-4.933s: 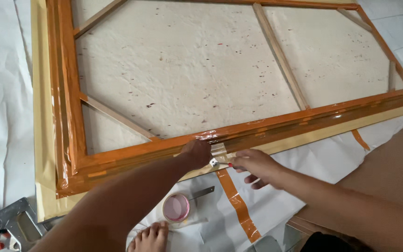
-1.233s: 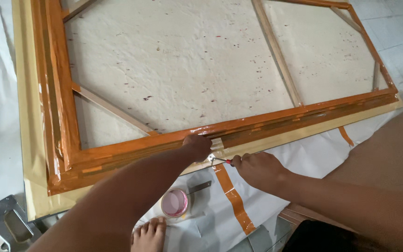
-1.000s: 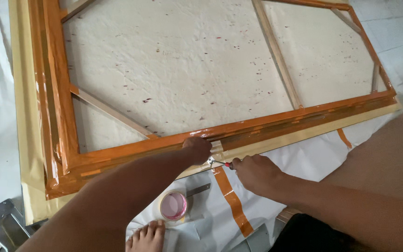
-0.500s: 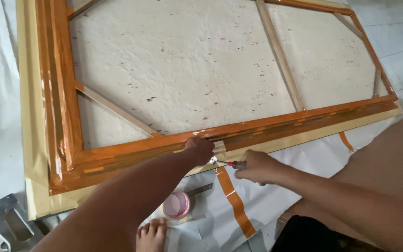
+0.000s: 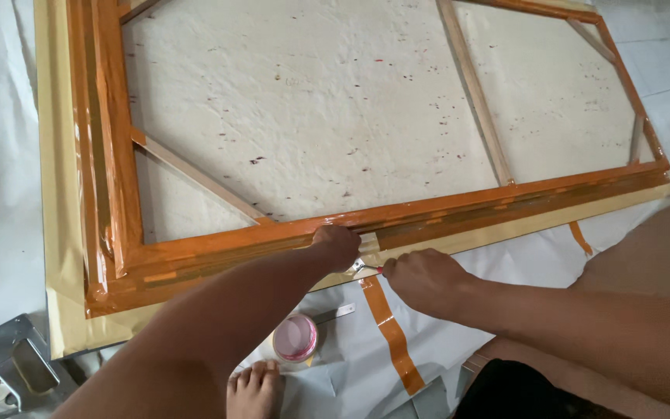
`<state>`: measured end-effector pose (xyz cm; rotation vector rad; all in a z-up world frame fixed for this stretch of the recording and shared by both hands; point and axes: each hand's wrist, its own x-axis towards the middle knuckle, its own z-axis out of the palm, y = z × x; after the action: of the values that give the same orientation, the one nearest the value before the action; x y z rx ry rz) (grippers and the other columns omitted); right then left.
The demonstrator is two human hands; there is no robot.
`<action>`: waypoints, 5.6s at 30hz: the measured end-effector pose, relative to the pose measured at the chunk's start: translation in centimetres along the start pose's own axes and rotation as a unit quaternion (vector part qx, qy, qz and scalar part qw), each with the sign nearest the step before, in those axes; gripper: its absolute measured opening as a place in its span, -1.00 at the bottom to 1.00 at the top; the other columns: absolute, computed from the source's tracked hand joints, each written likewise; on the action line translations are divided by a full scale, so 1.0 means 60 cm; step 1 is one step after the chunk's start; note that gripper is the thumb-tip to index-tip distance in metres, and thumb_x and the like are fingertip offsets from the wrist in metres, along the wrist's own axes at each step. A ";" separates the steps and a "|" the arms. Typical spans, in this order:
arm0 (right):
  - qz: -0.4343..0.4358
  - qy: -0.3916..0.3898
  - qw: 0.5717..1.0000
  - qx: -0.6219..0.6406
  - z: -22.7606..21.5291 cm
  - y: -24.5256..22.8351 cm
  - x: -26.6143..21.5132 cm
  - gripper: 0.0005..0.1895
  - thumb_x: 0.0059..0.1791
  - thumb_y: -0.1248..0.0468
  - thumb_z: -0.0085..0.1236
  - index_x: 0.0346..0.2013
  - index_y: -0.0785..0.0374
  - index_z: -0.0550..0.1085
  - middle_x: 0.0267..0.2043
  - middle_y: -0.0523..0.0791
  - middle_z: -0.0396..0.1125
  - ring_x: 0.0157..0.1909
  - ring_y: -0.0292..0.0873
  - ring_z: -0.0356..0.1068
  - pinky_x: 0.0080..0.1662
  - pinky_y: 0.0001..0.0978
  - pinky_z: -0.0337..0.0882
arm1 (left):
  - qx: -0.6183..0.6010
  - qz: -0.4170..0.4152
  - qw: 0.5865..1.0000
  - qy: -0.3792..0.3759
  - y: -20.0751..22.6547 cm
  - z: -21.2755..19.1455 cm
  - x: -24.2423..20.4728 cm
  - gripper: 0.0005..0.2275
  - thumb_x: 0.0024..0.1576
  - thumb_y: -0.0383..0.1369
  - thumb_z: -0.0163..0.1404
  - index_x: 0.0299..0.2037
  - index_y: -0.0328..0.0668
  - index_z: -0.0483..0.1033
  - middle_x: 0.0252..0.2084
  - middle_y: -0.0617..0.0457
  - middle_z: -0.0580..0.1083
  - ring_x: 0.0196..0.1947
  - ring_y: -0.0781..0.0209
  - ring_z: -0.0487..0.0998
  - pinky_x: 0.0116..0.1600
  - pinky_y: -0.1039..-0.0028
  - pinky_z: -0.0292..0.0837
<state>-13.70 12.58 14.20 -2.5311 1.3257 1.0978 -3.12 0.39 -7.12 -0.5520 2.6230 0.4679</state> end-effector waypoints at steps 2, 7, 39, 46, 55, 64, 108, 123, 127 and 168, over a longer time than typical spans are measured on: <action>0.027 -0.025 0.999 0.029 -0.001 0.011 0.010 -0.86 0.14 0.31 0.09 -0.17 0.30 0.56 -0.47 -0.03 0.47 -0.48 -0.06 0.57 -0.43 -0.21 0.57 | -0.035 -0.015 0.999 0.002 0.001 -0.015 -0.014 -0.66 0.47 -0.23 -0.14 0.26 -0.21 0.60 0.16 -0.10 0.63 0.24 -0.21 0.66 -0.11 -0.33 0.65; 0.240 -0.062 0.909 0.336 -0.023 0.030 0.005 -0.59 0.19 0.04 0.10 -0.18 0.36 0.65 -0.47 0.07 0.51 -0.44 0.07 0.63 -0.44 -0.17 0.56 | 0.005 0.001 1.000 -0.019 0.007 -0.041 -0.035 -0.70 0.45 -0.26 -0.08 0.19 -0.16 0.67 0.10 -0.09 0.67 0.19 -0.18 0.69 -0.08 -0.24 0.68; 0.442 0.117 0.392 0.798 0.085 -0.031 -0.118 -0.32 0.17 -0.11 0.18 0.45 0.27 0.53 0.48 0.08 0.46 0.31 0.10 0.58 0.05 -0.03 0.67 | 0.121 0.137 0.958 0.220 0.021 0.065 -0.176 -0.29 0.25 -0.27 0.20 0.60 0.00 0.15 0.50 -0.16 0.23 0.50 -0.31 0.30 0.36 -0.11 0.38; 0.441 0.107 0.482 0.749 0.077 -0.037 -0.110 -0.33 0.12 -0.15 0.24 0.37 0.21 0.61 0.38 0.07 0.54 0.18 -0.02 0.68 -0.11 -0.28 0.74 | -0.021 0.150 0.977 0.151 -0.002 0.026 -0.186 -0.47 0.27 -0.21 0.14 0.46 -0.10 0.41 0.51 -0.02 0.33 0.54 -0.16 0.31 0.35 0.05 0.49; 0.439 0.106 0.492 0.745 0.076 -0.039 -0.087 -0.33 0.07 -0.15 0.28 0.32 0.21 0.63 0.31 0.06 0.59 0.12 -0.04 0.71 -0.16 -0.33 0.74 | -0.160 -0.105 0.967 0.169 -0.012 0.037 -0.069 -0.78 0.38 -0.04 -0.02 -0.09 0.06 0.46 -0.19 0.02 0.61 -0.22 -0.27 0.78 -0.27 0.01 0.73; 0.441 0.096 0.492 0.744 0.090 -0.036 -0.093 -0.37 0.06 -0.12 0.28 0.30 0.18 0.66 0.31 0.05 0.59 0.12 -0.04 0.71 -0.15 -0.30 0.75 | -0.257 -0.188 0.943 0.097 -0.007 -0.011 -0.080 -0.74 0.29 -0.05 -0.03 -0.06 0.31 0.76 -0.10 0.08 0.73 -0.02 -0.11 0.78 -0.06 0.16 0.71; 0.382 -0.009 0.696 0.608 0.180 -0.036 -0.072 -0.47 0.06 -0.19 0.15 0.24 -0.11 0.66 0.00 -0.03 0.69 0.21 0.08 0.64 0.21 -0.09 0.60 | -0.210 -0.090 0.960 0.164 -0.024 0.052 -0.144 -0.68 0.37 -0.12 -0.10 0.29 0.27 0.50 0.09 0.10 0.56 0.01 -0.09 0.72 -0.12 0.02 0.73; 0.388 -0.001 0.768 0.509 0.001 -0.019 -0.102 -0.58 0.08 -0.08 0.17 0.17 -0.10 0.66 0.12 -0.11 0.63 0.12 0.00 0.68 0.12 -0.12 0.67 | -0.194 -0.158 0.967 0.049 0.009 -0.064 -0.109 -0.61 0.26 0.05 -0.03 -0.04 0.06 0.76 -0.07 -0.06 0.72 0.06 -0.17 0.77 -0.04 -0.02 0.70; 0.377 -0.009 0.817 0.436 -0.011 -0.023 -0.088 -0.66 0.06 0.02 0.23 0.09 -0.01 0.66 0.16 -0.07 0.57 0.13 0.04 0.67 0.12 -0.07 0.67 | -0.185 -0.165 0.969 0.009 0.028 -0.111 -0.114 -0.61 0.25 0.05 0.00 0.02 0.08 0.76 -0.09 -0.04 0.71 0.03 -0.08 0.77 -0.08 0.06 0.69; 0.177 0.140 0.971 0.074 0.065 -0.145 -0.017 -0.27 -0.29 0.54 0.35 0.14 0.06 0.42 0.03 -0.10 0.32 -0.33 0.01 0.46 -0.45 -0.05 0.51 | -0.172 -0.193 0.963 -0.079 0.027 -0.097 -0.093 -0.55 0.34 0.11 -0.02 0.28 0.13 0.60 0.21 0.14 0.61 0.14 0.08 0.67 -0.02 0.30 0.59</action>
<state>-9.78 20.18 9.86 -2.4659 1.9100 0.6634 -1.06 1.14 0.83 -1.0647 2.2162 0.8065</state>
